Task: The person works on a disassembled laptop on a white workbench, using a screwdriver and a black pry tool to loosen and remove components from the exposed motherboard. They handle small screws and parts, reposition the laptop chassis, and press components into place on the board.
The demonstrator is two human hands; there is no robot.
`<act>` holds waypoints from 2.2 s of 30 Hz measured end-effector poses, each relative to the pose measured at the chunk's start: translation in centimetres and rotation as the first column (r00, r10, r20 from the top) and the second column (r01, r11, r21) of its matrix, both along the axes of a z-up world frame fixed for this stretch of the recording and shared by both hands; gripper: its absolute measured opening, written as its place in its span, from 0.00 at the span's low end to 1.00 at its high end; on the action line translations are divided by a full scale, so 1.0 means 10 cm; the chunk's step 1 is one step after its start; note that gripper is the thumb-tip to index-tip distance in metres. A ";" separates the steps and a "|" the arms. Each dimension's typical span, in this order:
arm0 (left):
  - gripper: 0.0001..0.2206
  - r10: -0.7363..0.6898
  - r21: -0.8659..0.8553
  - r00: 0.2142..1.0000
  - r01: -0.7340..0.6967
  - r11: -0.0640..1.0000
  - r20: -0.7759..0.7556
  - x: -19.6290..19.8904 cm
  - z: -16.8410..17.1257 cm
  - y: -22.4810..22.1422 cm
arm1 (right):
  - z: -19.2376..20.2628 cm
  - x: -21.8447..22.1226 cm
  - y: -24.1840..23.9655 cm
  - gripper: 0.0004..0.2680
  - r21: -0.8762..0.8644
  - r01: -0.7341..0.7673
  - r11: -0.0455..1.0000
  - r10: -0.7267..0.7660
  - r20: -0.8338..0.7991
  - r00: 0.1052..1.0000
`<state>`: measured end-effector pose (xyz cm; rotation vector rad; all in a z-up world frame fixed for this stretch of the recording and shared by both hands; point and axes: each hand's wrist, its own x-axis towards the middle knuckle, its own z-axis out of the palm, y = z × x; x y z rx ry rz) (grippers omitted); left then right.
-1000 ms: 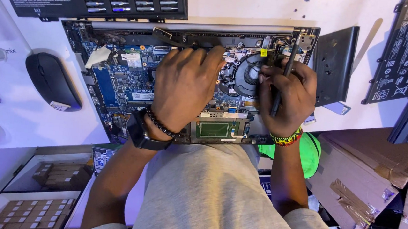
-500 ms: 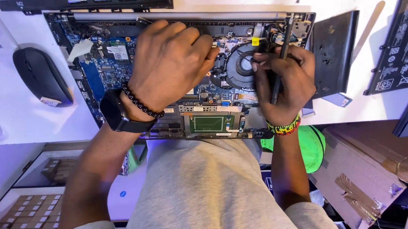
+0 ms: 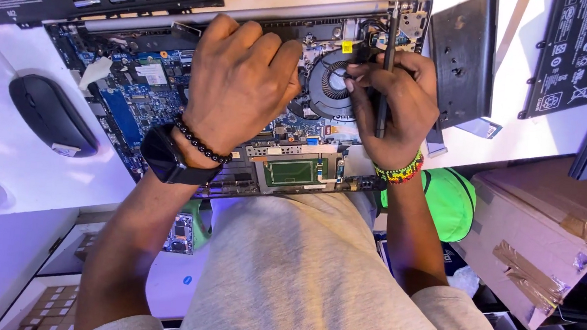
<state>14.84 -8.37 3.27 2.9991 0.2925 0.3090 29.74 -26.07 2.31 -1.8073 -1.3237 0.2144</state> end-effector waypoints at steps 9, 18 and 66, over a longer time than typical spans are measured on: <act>0.06 -0.055 0.098 0.996 0.062 0.993 -0.070 0.01 0.02 0.00 | 0.05 0.00 0.01 0.06 0.001 -0.004 1.000 0.004 -0.016 1.000; 0.06 -0.068 0.070 0.995 0.073 0.995 -0.070 0.08 0.01 0.04 | 0.03 -0.02 -0.02 0.05 -0.013 0.028 1.000 -0.029 -0.046 0.999; 0.19 0.153 -0.334 0.988 -0.154 0.930 -0.030 -0.51 -0.16 -1.06 | 0.02 -0.01 -0.33 0.13 -0.221 -0.257 0.941 0.284 0.102 0.953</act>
